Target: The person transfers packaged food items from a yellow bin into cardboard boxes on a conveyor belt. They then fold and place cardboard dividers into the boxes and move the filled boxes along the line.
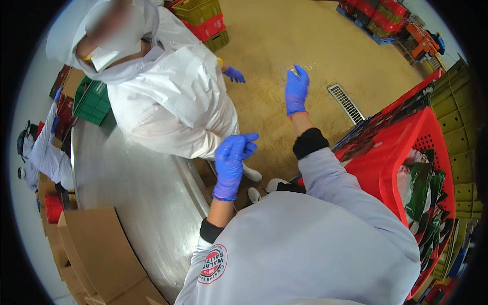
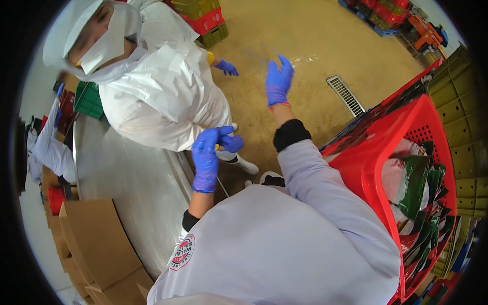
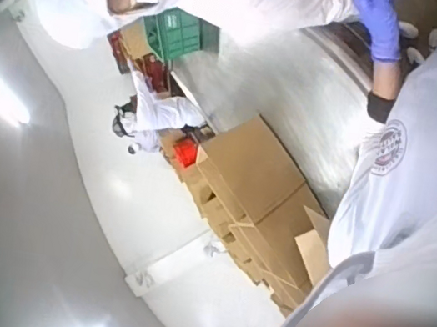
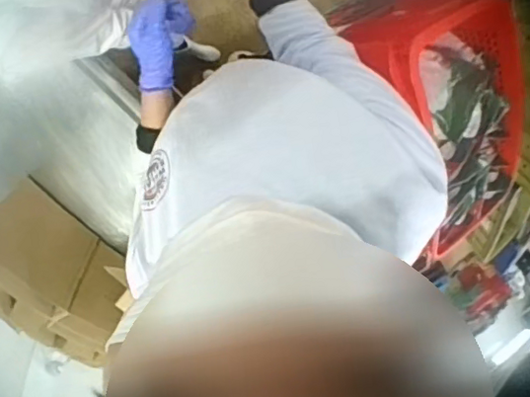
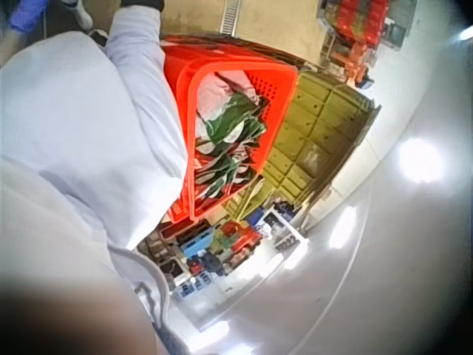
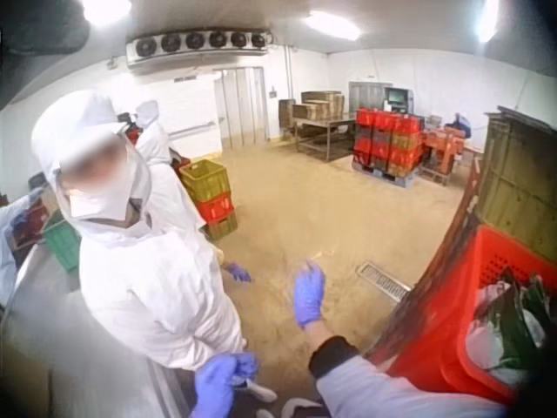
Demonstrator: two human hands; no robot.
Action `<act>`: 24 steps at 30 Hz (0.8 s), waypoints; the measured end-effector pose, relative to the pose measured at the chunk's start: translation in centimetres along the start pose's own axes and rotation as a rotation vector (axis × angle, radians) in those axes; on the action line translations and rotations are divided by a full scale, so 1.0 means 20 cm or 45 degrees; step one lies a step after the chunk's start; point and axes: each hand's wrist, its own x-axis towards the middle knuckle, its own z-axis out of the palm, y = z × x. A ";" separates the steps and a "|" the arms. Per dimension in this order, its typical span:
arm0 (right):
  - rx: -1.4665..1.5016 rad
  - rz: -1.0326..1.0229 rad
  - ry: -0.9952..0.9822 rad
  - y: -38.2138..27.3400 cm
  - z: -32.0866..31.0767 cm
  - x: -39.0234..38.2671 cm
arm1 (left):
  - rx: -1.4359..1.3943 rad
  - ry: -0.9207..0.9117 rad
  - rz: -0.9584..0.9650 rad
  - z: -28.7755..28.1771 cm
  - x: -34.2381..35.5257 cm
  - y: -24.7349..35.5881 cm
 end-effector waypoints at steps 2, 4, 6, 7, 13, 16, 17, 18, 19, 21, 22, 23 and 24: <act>-0.158 0.104 0.146 0.31 -0.18 0.15 | -0.235 -0.097 0.030 0.06 0.16 -0.19; -0.423 0.348 0.116 0.46 -0.34 0.10 | -0.179 -0.168 -0.003 0.14 0.33 -0.20; -1.146 0.611 -0.027 0.92 -0.57 0.04 | -0.063 -0.309 -0.123 0.24 0.52 -0.21; -1.136 0.989 -0.020 0.89 -0.52 -0.10 | 0.026 -0.308 -0.172 0.22 0.61 -0.24; -1.243 1.516 0.206 1.35 -0.56 -0.01 | 0.084 -0.552 -0.263 0.42 1.30 -0.65; -1.282 1.224 -0.357 1.76 -0.60 0.30 | 0.314 -0.623 -0.485 0.43 1.83 -1.07; -1.340 1.099 -0.563 1.92 -0.63 0.41 | 0.401 -0.651 -0.558 0.44 2.02 -1.20; -1.339 1.046 -0.678 2.05 -0.66 0.51 | 0.787 -0.741 -0.451 0.40 2.21 -1.33; -1.336 1.083 -0.599 2.19 -0.64 0.63 | 1.173 -0.828 -0.323 0.35 2.41 -1.43; -1.368 1.157 -0.409 2.47 -0.68 0.86 | 1.295 -0.856 -0.378 0.36 2.75 -1.46; -1.248 1.241 -0.396 2.28 -0.40 1.07 | 1.107 -0.573 -0.569 0.18 2.84 -1.47; -1.280 1.165 -0.428 2.25 -0.30 1.23 | 0.820 -0.419 -0.716 0.12 2.96 -1.52; -1.305 1.086 -0.440 2.27 -0.23 1.38 | 0.693 -0.351 -0.815 0.07 3.10 -1.59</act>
